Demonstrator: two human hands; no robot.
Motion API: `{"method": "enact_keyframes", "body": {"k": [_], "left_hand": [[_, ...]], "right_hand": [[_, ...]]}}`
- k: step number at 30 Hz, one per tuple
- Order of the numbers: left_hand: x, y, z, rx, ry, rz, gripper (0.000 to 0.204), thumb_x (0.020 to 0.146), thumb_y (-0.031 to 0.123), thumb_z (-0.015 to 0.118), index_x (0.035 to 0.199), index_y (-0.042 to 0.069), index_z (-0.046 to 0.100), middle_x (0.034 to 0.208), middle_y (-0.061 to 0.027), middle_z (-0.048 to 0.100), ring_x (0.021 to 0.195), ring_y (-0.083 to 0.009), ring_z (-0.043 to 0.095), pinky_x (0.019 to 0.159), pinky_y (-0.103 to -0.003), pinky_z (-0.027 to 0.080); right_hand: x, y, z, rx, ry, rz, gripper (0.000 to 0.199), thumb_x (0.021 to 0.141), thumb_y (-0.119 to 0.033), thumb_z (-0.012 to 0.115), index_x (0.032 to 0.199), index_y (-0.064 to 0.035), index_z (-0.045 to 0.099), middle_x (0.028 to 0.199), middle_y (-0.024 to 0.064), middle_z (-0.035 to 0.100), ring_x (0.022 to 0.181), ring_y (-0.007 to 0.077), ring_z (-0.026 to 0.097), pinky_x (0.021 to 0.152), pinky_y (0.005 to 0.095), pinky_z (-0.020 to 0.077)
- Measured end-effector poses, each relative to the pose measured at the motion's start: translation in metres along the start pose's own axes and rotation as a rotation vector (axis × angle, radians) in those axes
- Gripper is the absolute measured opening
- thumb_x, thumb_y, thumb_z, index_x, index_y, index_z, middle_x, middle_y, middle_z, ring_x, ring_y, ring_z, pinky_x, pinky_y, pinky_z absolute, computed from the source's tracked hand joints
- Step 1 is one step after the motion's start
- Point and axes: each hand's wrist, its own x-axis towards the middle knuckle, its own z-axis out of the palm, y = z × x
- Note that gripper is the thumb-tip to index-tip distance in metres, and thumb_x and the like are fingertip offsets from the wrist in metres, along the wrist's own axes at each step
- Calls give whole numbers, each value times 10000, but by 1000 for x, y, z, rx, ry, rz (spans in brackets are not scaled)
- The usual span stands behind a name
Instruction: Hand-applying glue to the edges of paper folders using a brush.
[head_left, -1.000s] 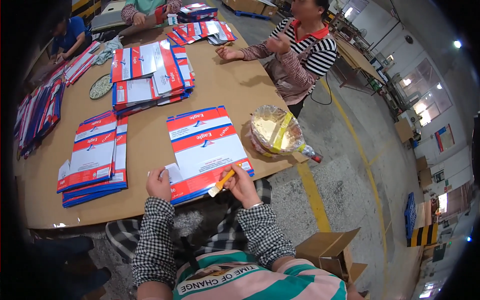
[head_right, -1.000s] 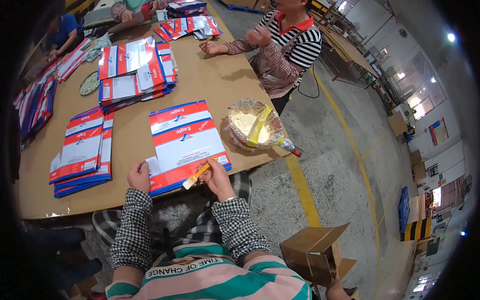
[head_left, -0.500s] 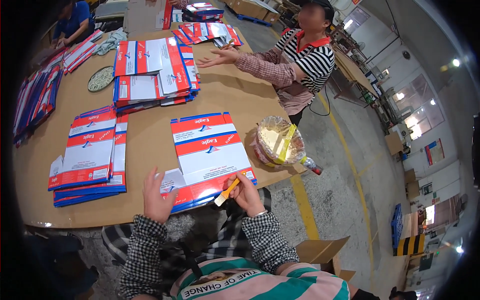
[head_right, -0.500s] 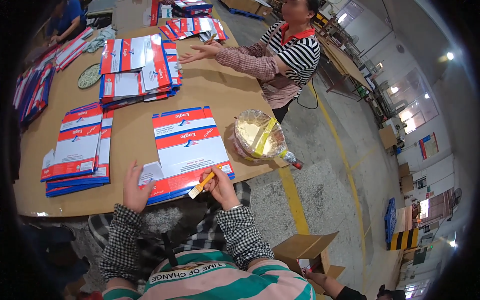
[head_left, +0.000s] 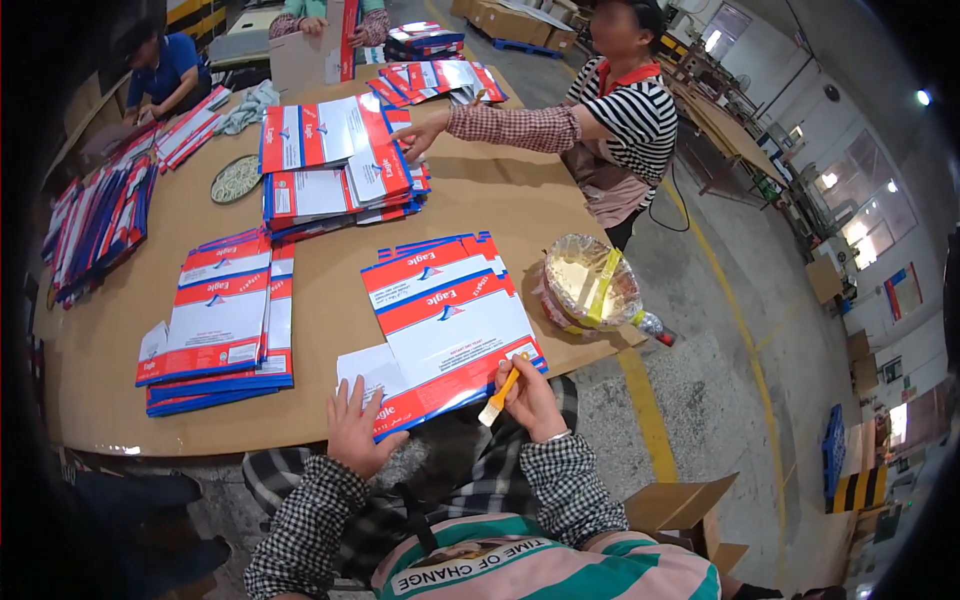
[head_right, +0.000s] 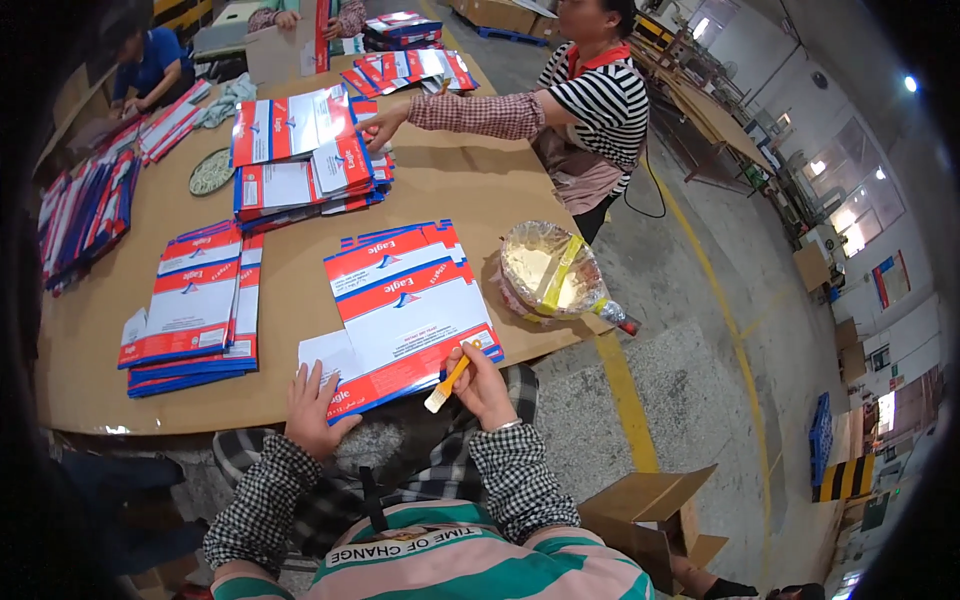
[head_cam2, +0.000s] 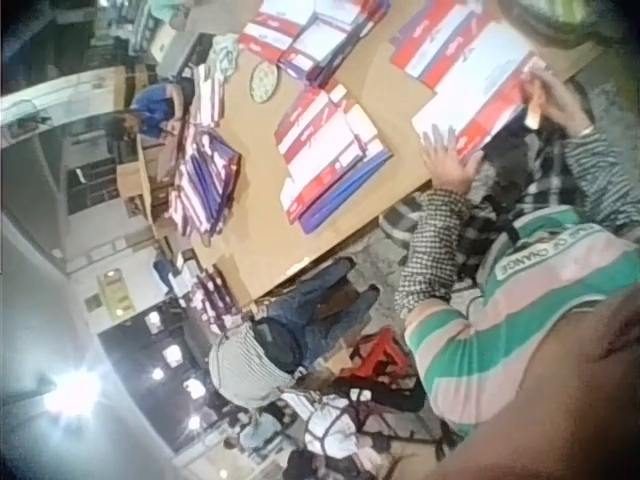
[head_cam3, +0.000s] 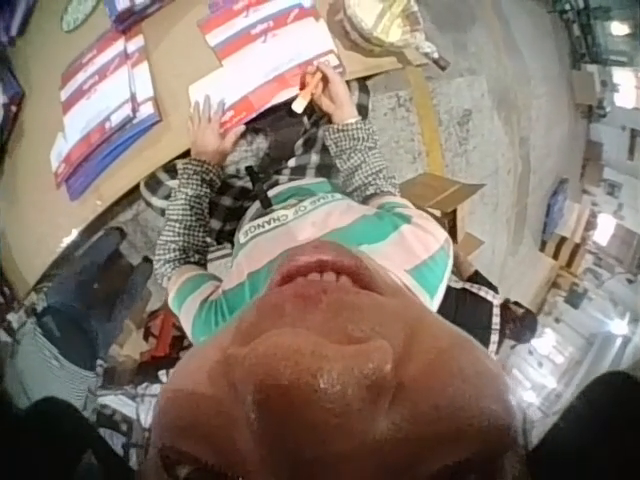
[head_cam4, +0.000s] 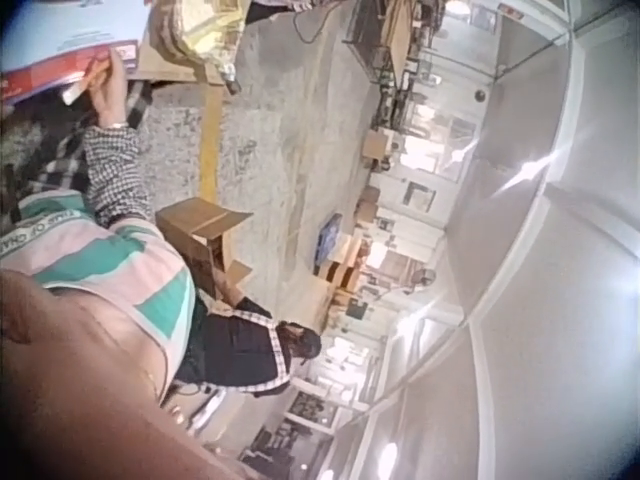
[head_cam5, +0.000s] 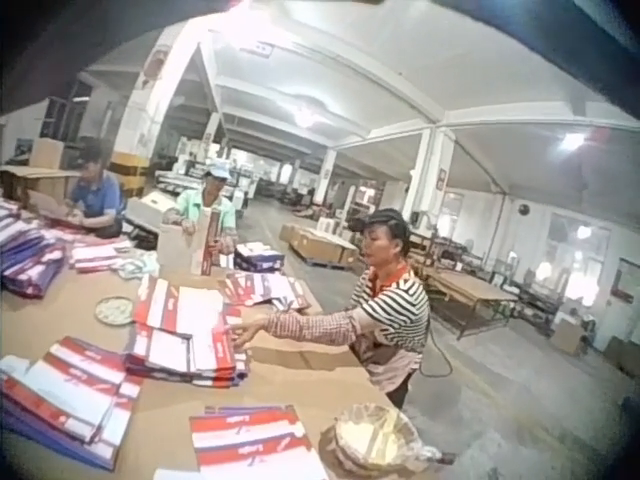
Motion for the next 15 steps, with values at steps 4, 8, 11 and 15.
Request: {"method": "enact_keyframes", "body": {"k": [4,8,11,15], "left_hand": [[2,4,-7,-24,-80,-28,689,740,409,656,1261,6,455,1390,-252,263,1301,-440,172,1059,-539,121],[10,8,-17,0,-163,-92,655,748,377,649,1257,10,462,1386,-264,260,1297,-448,175,1059,-533,135],[11,10,-23,87,-237,-90,611,765,365,632,1248,24,477,1371,-271,284,1284,-457,201,1057,-532,151],[20,8,-32,85,-331,-81,516,802,360,595,1223,72,518,1340,-258,349,1257,-459,263,1048,-516,204]], "right_hand": [[-6,-8,-9,-72,-34,-11,260,920,-257,457,841,-34,565,714,73,588,560,131,545,472,202,429],[-6,-13,-7,-64,-94,-47,285,925,-259,446,835,-12,557,690,79,573,525,127,521,466,204,426],[-7,-10,-4,-60,-99,-27,284,926,-257,445,835,-13,557,688,78,572,518,126,517,461,207,424],[-7,-7,-5,-35,-127,-4,282,927,-255,445,844,-12,562,691,74,581,529,128,536,459,207,430]]}}
